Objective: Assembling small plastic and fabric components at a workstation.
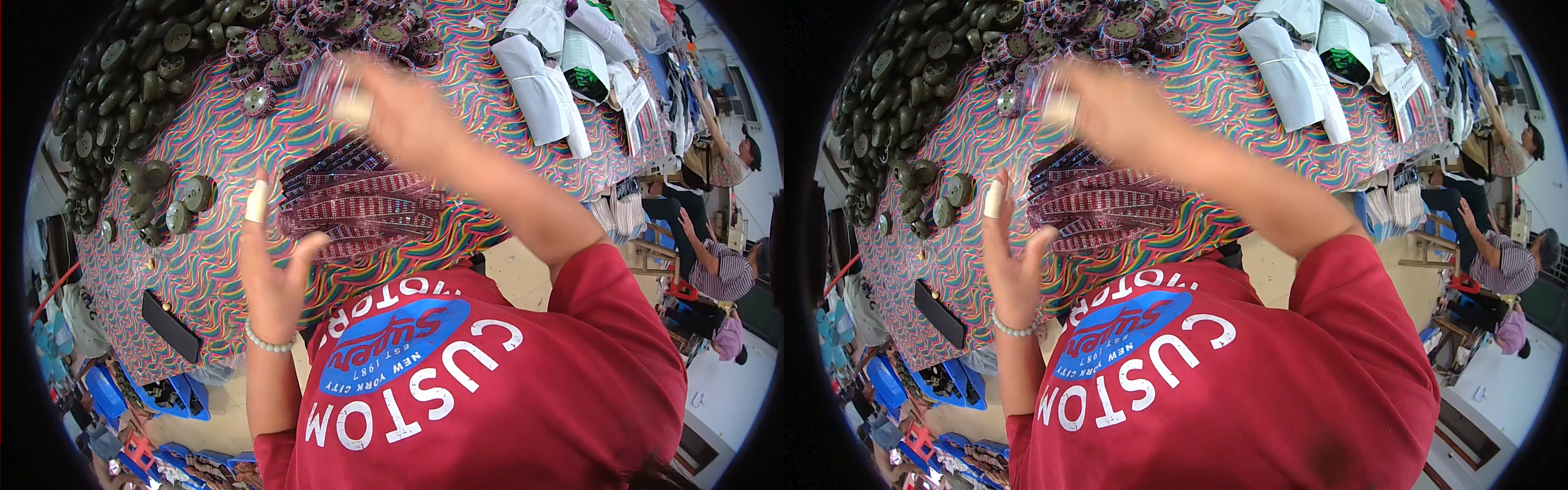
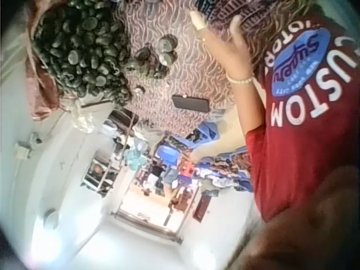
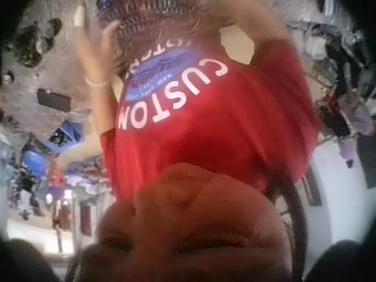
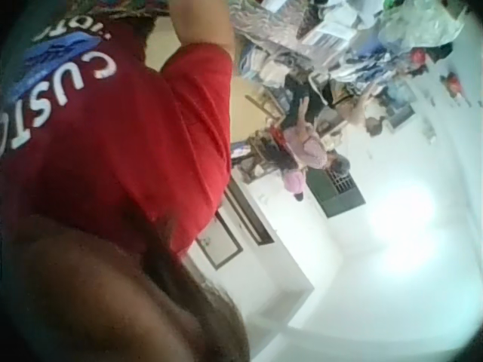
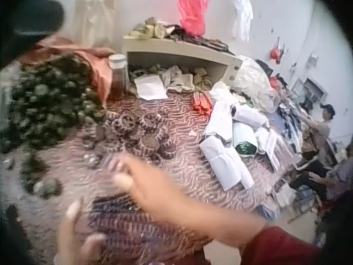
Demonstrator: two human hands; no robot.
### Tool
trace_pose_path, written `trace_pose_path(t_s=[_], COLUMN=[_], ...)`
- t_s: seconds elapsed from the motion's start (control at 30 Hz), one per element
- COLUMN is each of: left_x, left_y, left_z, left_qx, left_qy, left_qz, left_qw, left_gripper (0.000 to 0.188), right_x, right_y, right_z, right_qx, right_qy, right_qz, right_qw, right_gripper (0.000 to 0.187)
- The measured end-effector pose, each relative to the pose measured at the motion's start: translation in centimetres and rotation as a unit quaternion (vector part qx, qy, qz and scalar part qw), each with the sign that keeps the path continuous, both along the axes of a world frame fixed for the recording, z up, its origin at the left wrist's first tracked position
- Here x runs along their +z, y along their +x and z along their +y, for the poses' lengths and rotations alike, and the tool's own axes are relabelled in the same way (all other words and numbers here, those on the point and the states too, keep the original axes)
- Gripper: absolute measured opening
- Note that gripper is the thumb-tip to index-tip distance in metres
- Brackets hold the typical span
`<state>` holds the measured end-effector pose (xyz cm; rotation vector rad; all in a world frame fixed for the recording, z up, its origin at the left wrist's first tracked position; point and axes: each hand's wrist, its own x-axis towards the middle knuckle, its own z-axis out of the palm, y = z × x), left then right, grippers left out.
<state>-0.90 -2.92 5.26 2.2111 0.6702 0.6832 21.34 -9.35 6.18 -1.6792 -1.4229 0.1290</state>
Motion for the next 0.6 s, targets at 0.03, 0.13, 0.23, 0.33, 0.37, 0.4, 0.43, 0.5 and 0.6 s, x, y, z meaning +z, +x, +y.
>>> trace_pose_path(t_s=[0.03, 0.13, 0.23, 0.33, 0.37, 0.4, 0.43, 0.5, 0.6], left_x=[-0.4, -1.3, -1.5, -2.1, -1.9, -1.6, -1.4, -1.1, -1.3], left_y=[-0.5, 0.4, 1.1, 2.6, 3.8, 4.4, 5.1, 5.7, 5.8], left_z=[0.5, 0.4, -0.5, -1.2, -1.5, -1.8, -2.2, -2.1, -1.8], left_qx=[-0.001, -0.039, -0.051, -0.045, -0.090, -0.130, -0.132, -0.149, -0.159], left_qy=[0.009, 0.040, 0.072, 0.073, 0.102, 0.132, 0.140, 0.137, 0.122], left_qz=[0.005, 0.011, 0.021, 0.022, 0.018, 0.018, 0.092, 0.126, 0.149], left_qw=[1.000, 0.998, 0.996, 0.996, 0.991, 0.983, 0.977, 0.971, 0.968], left_gripper=[0.056, 0.030, 0.018, 0.018, 0.019, 0.021, 0.023, 0.022, 0.021], right_x=[-0.7, -4.4, -3.9, -1.6, -3.0, -2.9, -2.6, -2.3, -2.1], right_y=[3.6, 12.9, 12.6, 9.2, 9.8, 8.1, 7.0, 5.4, 3.8], right_z=[1.6, 3.5, 2.9, 0.1, -0.2, -1.5, -2.8, -5.4, -8.9], right_qx=[-0.044, -0.159, -0.132, -0.111, -0.083, -0.070, -0.058, -0.052, -0.058], right_qy=[0.070, 0.041, -0.060, 0.035, 0.128, 0.087, 0.049, 0.012, -0.026], right_qz=[-0.106, -0.335, -0.231, -0.191, -0.233, -0.179, -0.101, -0.021, 0.101], right_qw=[0.991, 0.928, 0.962, 0.975, 0.960, 0.977, 0.992, 0.998, 0.993], right_gripper=[0.035, 0.036, 0.045, 0.046, 0.036, 0.036, 0.032, 0.028, 0.023])
